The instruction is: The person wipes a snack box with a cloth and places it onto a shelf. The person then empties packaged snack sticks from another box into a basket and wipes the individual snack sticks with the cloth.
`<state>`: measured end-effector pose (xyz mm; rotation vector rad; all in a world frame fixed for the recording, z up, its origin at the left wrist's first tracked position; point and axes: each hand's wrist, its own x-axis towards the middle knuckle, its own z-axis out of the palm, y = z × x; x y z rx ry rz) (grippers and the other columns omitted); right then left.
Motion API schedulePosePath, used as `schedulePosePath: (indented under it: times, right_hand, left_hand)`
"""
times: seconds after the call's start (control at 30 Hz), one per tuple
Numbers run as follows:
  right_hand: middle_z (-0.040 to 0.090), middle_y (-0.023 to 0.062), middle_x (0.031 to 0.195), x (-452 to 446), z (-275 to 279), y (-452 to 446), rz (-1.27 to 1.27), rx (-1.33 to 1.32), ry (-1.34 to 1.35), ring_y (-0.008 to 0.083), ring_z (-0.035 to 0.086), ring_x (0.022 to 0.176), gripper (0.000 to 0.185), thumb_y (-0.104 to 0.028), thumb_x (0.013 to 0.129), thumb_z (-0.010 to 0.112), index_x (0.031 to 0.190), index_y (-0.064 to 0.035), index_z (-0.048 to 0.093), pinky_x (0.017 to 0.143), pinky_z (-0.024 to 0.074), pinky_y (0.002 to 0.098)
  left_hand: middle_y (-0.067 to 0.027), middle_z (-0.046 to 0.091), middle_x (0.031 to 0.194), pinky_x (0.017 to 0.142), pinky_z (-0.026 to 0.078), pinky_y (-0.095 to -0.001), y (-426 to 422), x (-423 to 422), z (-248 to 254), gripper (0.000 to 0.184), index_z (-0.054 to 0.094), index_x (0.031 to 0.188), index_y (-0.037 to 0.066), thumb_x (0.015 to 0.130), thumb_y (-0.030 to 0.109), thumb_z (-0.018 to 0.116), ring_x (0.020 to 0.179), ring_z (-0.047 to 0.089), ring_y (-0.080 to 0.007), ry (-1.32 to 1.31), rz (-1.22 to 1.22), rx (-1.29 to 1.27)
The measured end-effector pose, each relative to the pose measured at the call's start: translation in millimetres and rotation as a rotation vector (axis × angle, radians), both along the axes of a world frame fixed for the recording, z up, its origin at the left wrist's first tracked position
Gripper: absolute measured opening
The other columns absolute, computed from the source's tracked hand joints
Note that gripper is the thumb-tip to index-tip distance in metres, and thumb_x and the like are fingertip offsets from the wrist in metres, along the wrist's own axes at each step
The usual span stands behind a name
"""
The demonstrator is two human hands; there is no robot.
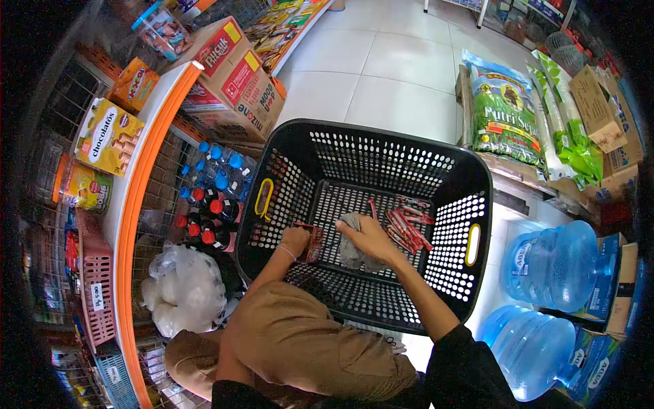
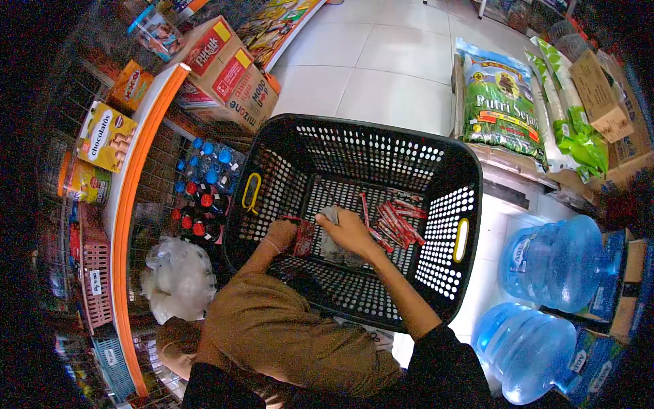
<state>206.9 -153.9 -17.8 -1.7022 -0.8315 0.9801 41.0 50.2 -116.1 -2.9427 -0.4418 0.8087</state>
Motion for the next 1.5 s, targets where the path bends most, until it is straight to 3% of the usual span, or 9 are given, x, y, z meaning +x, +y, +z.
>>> schedulePosePath:
  times: [0.53,0.73,0.83,0.97,1.03,1.13,1.27,1.33,1.5]
  right_hand:
    - [0.066,0.0130,0.073,24.8,-6.7,-5.8,-0.152,-0.030,-0.109,0.0221,0.062,0.068,0.044,-0.044,0.094,0.060,0.087,-0.0006,0.064,0.068,0.0487,0.0378]
    - [0.060,0.0021,0.067,40.2,-4.6,-13.2,-0.202,0.031,-0.070,0.0100,0.053,0.065,0.034,-0.033,0.096,0.060,0.084,-0.0012,0.065,0.060,0.0437,0.0322]
    - [0.064,0.0073,0.068,50.9,-16.0,-15.9,-0.282,0.003,-0.156,0.0193,0.059,0.064,0.036,-0.033,0.095,0.061,0.081,-0.0004,0.063,0.061,0.0442,0.0375]
    - [0.069,0.0243,0.087,65.6,-3.4,-30.9,-0.323,-0.313,-0.587,0.0418,0.067,0.087,0.042,-0.037,0.088,0.067,0.090,0.0038,0.062,0.075,0.0516,0.0487]
    - [0.069,0.0242,0.088,69.0,-5.1,-37.9,-0.281,-0.453,-0.645,0.0414,0.067,0.086,0.041,-0.037,0.087,0.068,0.091,0.0040,0.063,0.076,0.0527,0.0491]
    - [0.069,0.0242,0.091,76.3,-21.3,-49.2,-0.133,-0.598,-0.711,0.0404,0.068,0.087,0.034,-0.030,0.084,0.070,0.094,0.0018,0.067,0.078,0.0550,0.0476]
    - [0.070,0.0243,0.095,73.1,-108.1,-54.6,0.134,-0.668,-0.676,0.0395,0.069,0.093,0.029,-0.025,0.082,0.066,0.095,0.0005,0.070,0.083,0.0550,0.0475]
    - [0.069,0.0249,0.101,51.4,-121.8,-53.3,0.197,-0.708,-0.588,0.0396,0.068,0.099,0.039,-0.032,0.081,0.070,0.102,0.0013,0.069,0.087,0.0535,0.0488]
    - [0.070,0.0237,0.100,5.0,-143.0,-67.1,0.271,-0.710,-0.711,0.0374,0.068,0.101,0.025,-0.016,0.080,0.061,0.095,0.0012,0.071,0.085,0.0548,0.0516]
  left_hand:
    - [-0.0129,0.070,0.098,0.075,0.057,-0.0399,2.9,0.0,31.8,0.013,0.070,0.095,0.007,0.083,0.010,0.066,0.092,0.070,-0.0289,-0.034,0.109,0.079]
    - [-0.0154,0.071,0.093,0.077,0.056,-0.0432,0.5,0.9,42.3,0.015,0.071,0.093,0.005,0.082,0.014,0.066,0.091,0.070,-0.0314,-0.083,0.153,0.038]
    - [-0.0170,0.071,0.094,0.079,0.055,-0.0460,-4.5,4.3,67.5,0.020,0.072,0.096,0.005,0.082,0.018,0.066,0.092,0.069,-0.0339,-0.134,0.292,-0.044]
    - [-0.0180,0.071,0.098,0.081,0.053,-0.0478,-6.2,-7.1,95.2,0.024,0.072,0.104,0.010,0.084,0.021,0.065,0.092,0.068,-0.0362,-0.359,0.533,-0.317]
    - [-0.0185,0.072,0.097,0.078,0.053,-0.0443,-10.7,-21.7,96.1,0.027,0.071,0.109,0.007,0.088,0.023,0.065,0.089,0.069,-0.0340,-0.640,0.603,-0.566]
    - [-0.0180,0.072,0.097,0.077,0.053,-0.0393,-33.6,-32.5,109.1,0.033,0.068,0.114,0.001,0.090,0.023,0.065,0.088,0.070,-0.0300,-0.673,0.855,-0.790]
    - [-0.0185,0.072,0.096,0.077,0.053,-0.0373,-39.1,-49.5,93.6,0.038,0.065,0.118,-0.003,0.090,0.024,0.066,0.088,0.070,-0.0274,-0.634,0.684,-0.714]
    - [-0.0193,0.072,0.096,0.078,0.053,-0.0382,-37.3,-50.1,80.7,0.038,0.065,0.118,-0.002,0.090,0.024,0.066,0.089,0.070,-0.0286,-0.705,0.645,-0.723]
    - [-0.0251,0.068,0.099,0.082,0.052,-0.0449,-39.7,-46.1,96.5,0.028,0.067,0.115,0.005,0.091,0.019,0.063,0.094,0.066,-0.0395,-0.515,0.729,-0.536]
